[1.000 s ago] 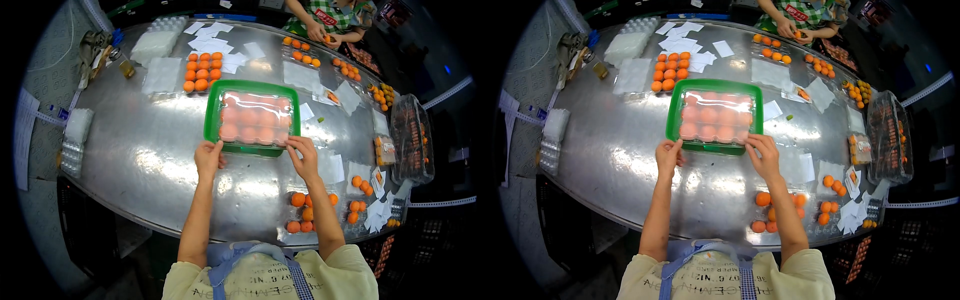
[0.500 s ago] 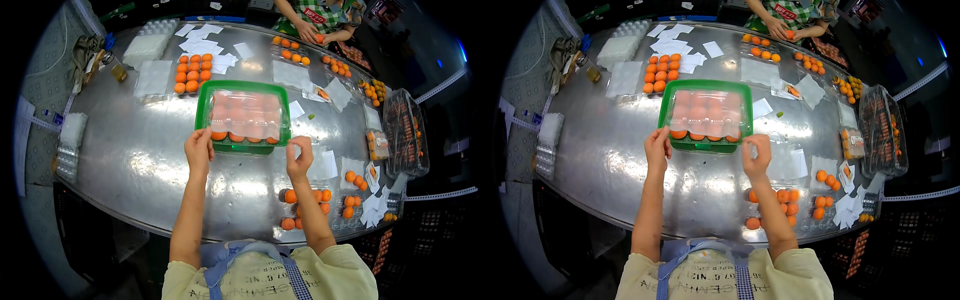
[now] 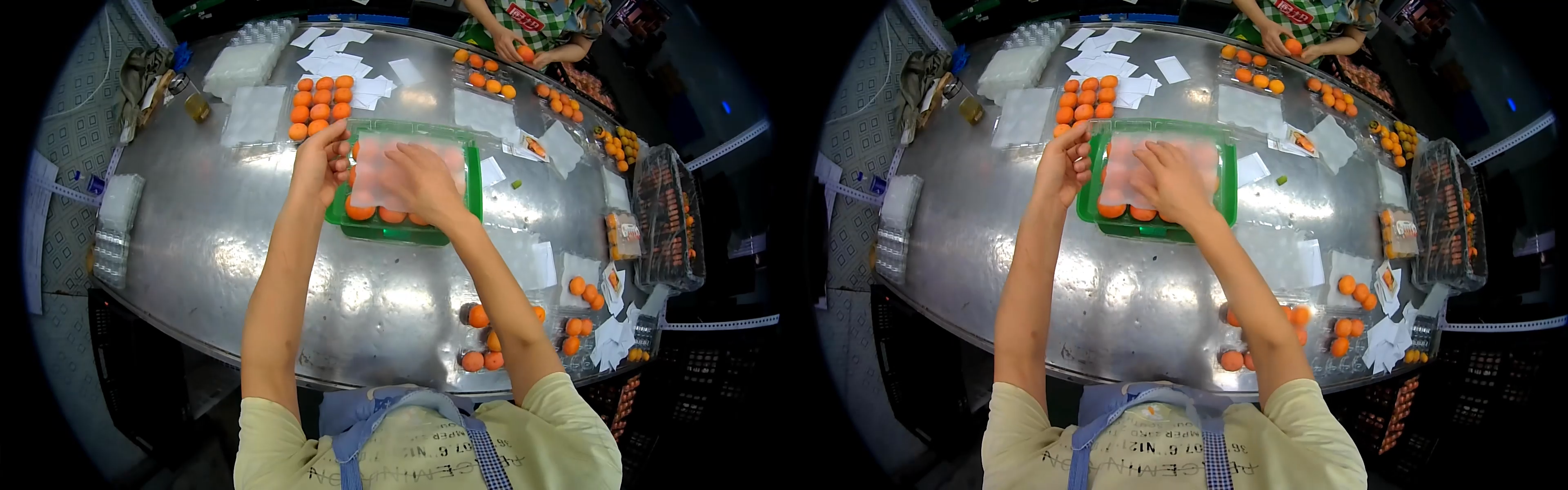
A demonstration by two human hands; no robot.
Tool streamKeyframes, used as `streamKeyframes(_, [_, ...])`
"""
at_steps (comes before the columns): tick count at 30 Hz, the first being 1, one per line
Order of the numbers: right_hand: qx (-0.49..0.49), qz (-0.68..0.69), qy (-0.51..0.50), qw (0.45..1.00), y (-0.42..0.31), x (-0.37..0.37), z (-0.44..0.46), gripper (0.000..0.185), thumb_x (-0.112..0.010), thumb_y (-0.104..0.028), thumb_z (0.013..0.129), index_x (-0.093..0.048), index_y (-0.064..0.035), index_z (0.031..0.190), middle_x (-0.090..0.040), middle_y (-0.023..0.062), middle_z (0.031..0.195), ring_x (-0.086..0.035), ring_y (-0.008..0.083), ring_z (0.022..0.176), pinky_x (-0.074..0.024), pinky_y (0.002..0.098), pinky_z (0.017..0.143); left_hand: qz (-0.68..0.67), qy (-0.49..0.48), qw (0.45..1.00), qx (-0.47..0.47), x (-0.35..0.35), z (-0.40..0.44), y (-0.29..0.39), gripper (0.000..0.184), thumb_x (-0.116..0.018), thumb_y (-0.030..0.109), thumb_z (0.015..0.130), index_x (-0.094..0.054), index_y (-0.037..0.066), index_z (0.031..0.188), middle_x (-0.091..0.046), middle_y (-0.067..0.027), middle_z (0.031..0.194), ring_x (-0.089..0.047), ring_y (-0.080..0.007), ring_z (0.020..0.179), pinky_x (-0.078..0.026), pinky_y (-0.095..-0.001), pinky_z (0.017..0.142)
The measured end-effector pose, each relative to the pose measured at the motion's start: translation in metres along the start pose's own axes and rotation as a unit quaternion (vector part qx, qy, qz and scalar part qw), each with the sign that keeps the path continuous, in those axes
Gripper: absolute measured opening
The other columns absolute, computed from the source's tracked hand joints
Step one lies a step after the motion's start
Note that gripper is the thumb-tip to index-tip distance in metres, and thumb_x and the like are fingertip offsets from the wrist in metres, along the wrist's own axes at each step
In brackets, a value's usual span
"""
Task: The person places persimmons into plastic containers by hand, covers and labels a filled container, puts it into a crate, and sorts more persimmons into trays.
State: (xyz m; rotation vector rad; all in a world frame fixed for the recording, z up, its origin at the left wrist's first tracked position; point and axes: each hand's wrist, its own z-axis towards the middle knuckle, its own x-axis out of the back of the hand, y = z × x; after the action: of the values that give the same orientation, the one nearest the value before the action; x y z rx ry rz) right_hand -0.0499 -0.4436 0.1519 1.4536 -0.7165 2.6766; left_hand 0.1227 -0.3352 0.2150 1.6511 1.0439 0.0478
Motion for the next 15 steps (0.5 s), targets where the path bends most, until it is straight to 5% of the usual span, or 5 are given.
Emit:
streamKeyframes(4, [-0.001, -0.089, -0.053, 0.995, 0.007, -0.017, -0.001, 0.061, -0.060, -0.049, 0.085, -0.048, -0.0132, 0.134, -0.044, 0.0130, 0.141, -0.035, 0.0377, 0.132, -0.0231, 0.0552, 0.109, 0.000, -0.001, 1.000, 0.000, -0.003, 0.008, 0.005, 0.022, -0.066, 0.030, 0.086, -0.057, 0.010, 0.084, -0.051, 0.0045, 0.062, -0.040, -0.0050, 0.047, -0.030, -0.0200, 0.043])
streamKeyframes(7, [-0.018, -0.103, -0.060, 0.993, 0.010, -0.024, -0.002, 0.064, -0.057, -0.054, 0.085, -0.049, -0.0140, 0.134, -0.043, 0.0129, 0.143, -0.033, 0.0378, 0.134, -0.0214, 0.0602, 0.108, 0.010, 0.005, 1.000, 0.001, -0.003, 0.008, 0.007, 0.022, -0.066, 0.030, 0.086, -0.056, 0.010, 0.084, -0.051, 0.0041, 0.063, -0.040, -0.0050, 0.047, -0.030, -0.0199, 0.043])
streamKeyframes(15, [-0.052, -0.109, -0.070, 0.990, 0.016, -0.034, 0.008, 0.062, -0.060, -0.051, 0.084, -0.048, -0.0165, 0.135, -0.040, 0.0104, 0.146, -0.030, 0.0333, 0.137, -0.0163, 0.0621, 0.110, 0.011, 0.000, 1.000, 0.004, 0.003, 0.008, 0.002, 0.021, -0.066, 0.031, 0.086, -0.057, 0.012, 0.082, -0.050, 0.0059, 0.059, -0.040, -0.0048, 0.046, -0.029, -0.0193, 0.042])
